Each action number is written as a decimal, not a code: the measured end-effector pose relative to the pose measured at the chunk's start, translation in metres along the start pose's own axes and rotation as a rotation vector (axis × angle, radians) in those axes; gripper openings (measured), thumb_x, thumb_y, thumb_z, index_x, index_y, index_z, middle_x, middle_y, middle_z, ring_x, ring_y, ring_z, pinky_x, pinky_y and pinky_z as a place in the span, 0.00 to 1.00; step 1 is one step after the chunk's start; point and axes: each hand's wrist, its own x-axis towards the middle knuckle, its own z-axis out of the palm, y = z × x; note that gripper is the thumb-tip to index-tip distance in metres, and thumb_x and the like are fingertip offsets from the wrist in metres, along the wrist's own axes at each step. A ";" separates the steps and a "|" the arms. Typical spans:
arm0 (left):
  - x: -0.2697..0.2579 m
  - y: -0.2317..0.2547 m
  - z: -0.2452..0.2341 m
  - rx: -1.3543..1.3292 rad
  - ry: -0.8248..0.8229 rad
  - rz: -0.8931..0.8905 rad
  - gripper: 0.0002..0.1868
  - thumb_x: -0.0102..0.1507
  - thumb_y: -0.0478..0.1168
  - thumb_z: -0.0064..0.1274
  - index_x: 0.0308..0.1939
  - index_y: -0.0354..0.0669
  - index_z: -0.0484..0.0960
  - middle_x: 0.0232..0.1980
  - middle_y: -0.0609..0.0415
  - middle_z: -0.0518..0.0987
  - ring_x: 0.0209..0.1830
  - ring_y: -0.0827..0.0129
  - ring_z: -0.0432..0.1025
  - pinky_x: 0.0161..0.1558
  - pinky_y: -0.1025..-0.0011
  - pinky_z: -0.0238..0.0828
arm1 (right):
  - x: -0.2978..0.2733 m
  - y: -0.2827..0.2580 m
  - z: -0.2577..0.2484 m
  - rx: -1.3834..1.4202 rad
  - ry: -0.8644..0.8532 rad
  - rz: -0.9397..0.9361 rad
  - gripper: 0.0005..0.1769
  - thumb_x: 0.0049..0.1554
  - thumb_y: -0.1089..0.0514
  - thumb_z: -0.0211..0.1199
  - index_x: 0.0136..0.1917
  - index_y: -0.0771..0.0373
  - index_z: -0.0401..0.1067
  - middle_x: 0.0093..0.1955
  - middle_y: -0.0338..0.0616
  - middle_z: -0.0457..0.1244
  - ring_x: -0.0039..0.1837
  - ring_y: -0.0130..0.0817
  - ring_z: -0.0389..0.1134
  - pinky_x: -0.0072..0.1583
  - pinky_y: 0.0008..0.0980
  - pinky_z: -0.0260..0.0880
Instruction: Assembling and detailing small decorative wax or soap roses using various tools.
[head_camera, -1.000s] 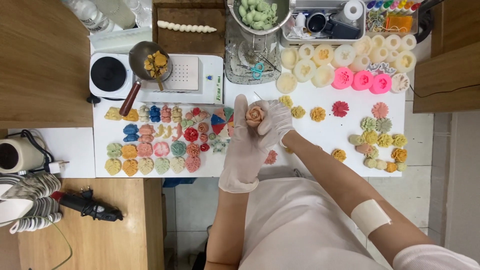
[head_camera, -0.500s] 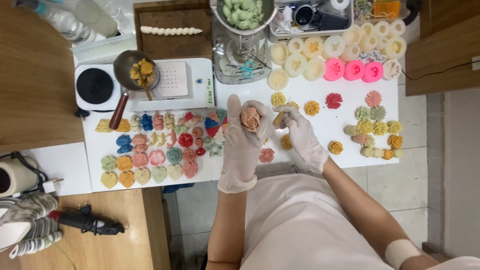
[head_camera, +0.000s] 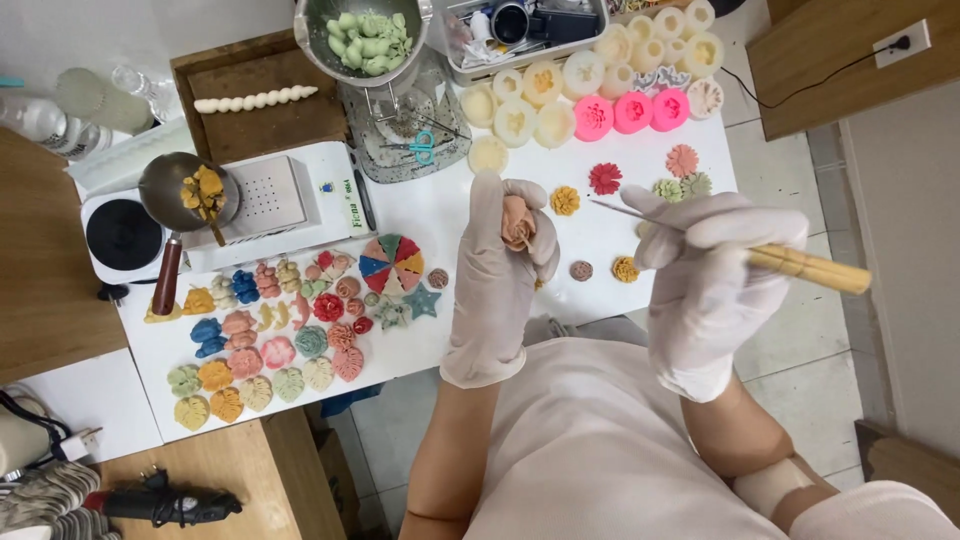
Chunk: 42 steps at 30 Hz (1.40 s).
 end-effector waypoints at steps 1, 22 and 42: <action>0.001 -0.003 0.001 -0.019 -0.009 -0.003 0.26 0.73 0.64 0.40 0.43 0.45 0.73 0.26 0.58 0.67 0.26 0.74 0.60 0.31 0.75 0.56 | 0.000 0.001 0.003 -0.045 -0.022 -0.040 0.11 0.76 0.53 0.53 0.56 0.61 0.58 0.42 0.48 0.62 0.39 0.32 0.63 0.63 0.47 0.78; -0.004 -0.007 0.017 0.056 0.042 -0.001 0.27 0.72 0.64 0.42 0.42 0.43 0.73 0.28 0.58 0.69 0.26 0.74 0.63 0.30 0.75 0.59 | -0.007 0.015 0.017 -0.025 -0.219 -0.159 0.16 0.72 0.47 0.53 0.54 0.62 0.59 0.39 0.43 0.57 0.35 0.27 0.55 0.48 0.43 0.73; -0.004 0.000 0.018 0.053 0.031 -0.006 0.27 0.70 0.64 0.41 0.41 0.43 0.71 0.31 0.51 0.78 0.25 0.76 0.63 0.27 0.76 0.58 | -0.017 0.029 0.015 -0.074 -0.160 -0.186 0.15 0.72 0.48 0.54 0.53 0.62 0.60 0.36 0.43 0.58 0.33 0.26 0.55 0.38 0.26 0.57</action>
